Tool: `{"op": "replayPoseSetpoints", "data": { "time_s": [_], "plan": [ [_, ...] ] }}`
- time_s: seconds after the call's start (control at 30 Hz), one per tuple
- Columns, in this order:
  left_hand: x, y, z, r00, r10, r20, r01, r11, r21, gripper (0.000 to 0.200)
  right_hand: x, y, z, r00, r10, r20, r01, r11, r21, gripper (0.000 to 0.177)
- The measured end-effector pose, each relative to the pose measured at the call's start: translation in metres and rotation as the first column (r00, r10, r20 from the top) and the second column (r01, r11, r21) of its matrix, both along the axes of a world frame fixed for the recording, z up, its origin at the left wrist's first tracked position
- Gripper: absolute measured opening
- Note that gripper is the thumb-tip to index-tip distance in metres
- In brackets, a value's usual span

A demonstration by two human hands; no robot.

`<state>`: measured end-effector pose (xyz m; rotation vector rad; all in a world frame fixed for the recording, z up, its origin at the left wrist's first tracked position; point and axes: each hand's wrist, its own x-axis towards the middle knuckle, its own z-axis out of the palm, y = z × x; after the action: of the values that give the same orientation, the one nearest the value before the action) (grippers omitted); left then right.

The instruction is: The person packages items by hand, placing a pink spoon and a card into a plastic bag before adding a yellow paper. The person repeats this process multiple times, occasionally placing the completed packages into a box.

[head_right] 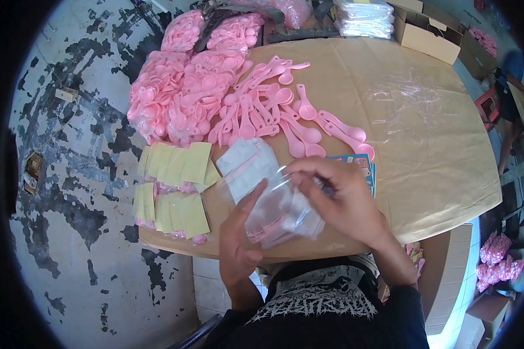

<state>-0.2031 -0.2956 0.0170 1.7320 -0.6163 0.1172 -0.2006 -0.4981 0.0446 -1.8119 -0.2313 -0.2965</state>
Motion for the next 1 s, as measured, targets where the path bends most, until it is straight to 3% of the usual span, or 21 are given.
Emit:
{"op": "replayPoseSetpoints", "data": {
  "time_s": [0.03,0.1,0.17,0.23,0.27,0.33,0.4,0.5,0.57,0.6,0.7,0.77,0.8,0.87,1.0],
  "plan": [
    [-0.004,-0.013,0.006,0.995,-0.027,-0.100,0.012,0.989,-0.145,0.052,-0.005,0.001,0.003,0.999,0.052,0.012,-0.052,0.998,-0.039,0.014],
    [-0.009,-0.030,0.009,0.960,-0.051,-0.276,-0.015,0.972,-0.233,0.051,-0.008,-0.005,-0.002,0.991,0.114,0.069,-0.105,0.987,-0.124,0.018],
    [-0.004,-0.037,0.002,0.901,-0.189,-0.390,-0.016,0.885,-0.466,0.045,-0.008,-0.025,-0.001,0.982,0.149,0.112,-0.127,0.975,-0.184,0.020],
    [0.007,-0.046,-0.004,0.854,-0.370,-0.367,-0.024,0.675,-0.738,0.043,-0.003,-0.051,-0.005,0.986,-0.061,0.158,0.117,0.919,-0.376,0.025],
    [0.011,-0.050,-0.004,0.865,-0.300,-0.401,-0.082,0.704,-0.705,0.041,0.003,-0.063,-0.004,0.965,-0.117,0.234,0.223,0.835,-0.503,0.026],
    [0.011,-0.059,0.006,0.866,-0.227,-0.446,-0.118,0.773,-0.623,0.039,0.008,-0.087,-0.008,0.966,-0.116,0.230,0.238,0.741,-0.628,0.028],
    [0.012,-0.068,0.009,0.879,-0.187,-0.438,-0.129,0.792,-0.597,0.036,0.014,-0.106,-0.016,0.997,-0.022,0.070,0.061,0.768,-0.638,0.028],
    [0.013,-0.079,0.004,0.900,-0.223,-0.375,-0.105,0.723,-0.683,0.030,0.015,-0.112,-0.022,0.993,-0.103,-0.060,0.048,0.809,-0.586,0.025],
    [0.017,-0.084,0.004,0.890,-0.298,-0.346,-0.084,0.638,-0.765,0.027,0.016,-0.109,-0.021,0.983,-0.063,0.175,0.158,0.775,-0.612,0.021],
    [0.018,-0.087,0.005,0.882,-0.261,-0.392,-0.135,0.658,-0.741,0.025,0.016,-0.107,-0.021,0.957,-0.039,0.288,0.216,0.761,-0.611,0.019],
    [0.017,-0.094,0.007,0.869,-0.165,-0.466,-0.225,0.707,-0.670,0.022,0.009,-0.105,-0.022,0.939,-0.159,0.304,0.308,0.782,-0.542,0.013],
    [0.015,-0.094,0.002,0.890,-0.112,-0.442,-0.228,0.731,-0.643,0.020,0.002,-0.098,-0.017,0.966,-0.223,0.128,0.254,0.902,-0.349,0.011],
    [0.015,-0.094,0.002,0.902,-0.084,-0.423,-0.254,0.689,-0.678,0.018,0.000,-0.095,-0.015,0.972,-0.232,0.037,0.234,0.942,-0.239,0.010],
    [0.016,-0.094,0.003,0.922,-0.021,-0.387,-0.300,0.595,-0.746,0.014,-0.005,-0.094,-0.018,0.985,-0.169,-0.013,0.167,0.981,-0.097,0.010],
    [0.019,-0.091,-0.004,0.891,0.114,-0.440,-0.418,0.583,-0.697,0.016,-0.012,-0.091,-0.022,0.999,-0.052,-0.005,0.053,0.993,0.103,0.013]
  ]
}}
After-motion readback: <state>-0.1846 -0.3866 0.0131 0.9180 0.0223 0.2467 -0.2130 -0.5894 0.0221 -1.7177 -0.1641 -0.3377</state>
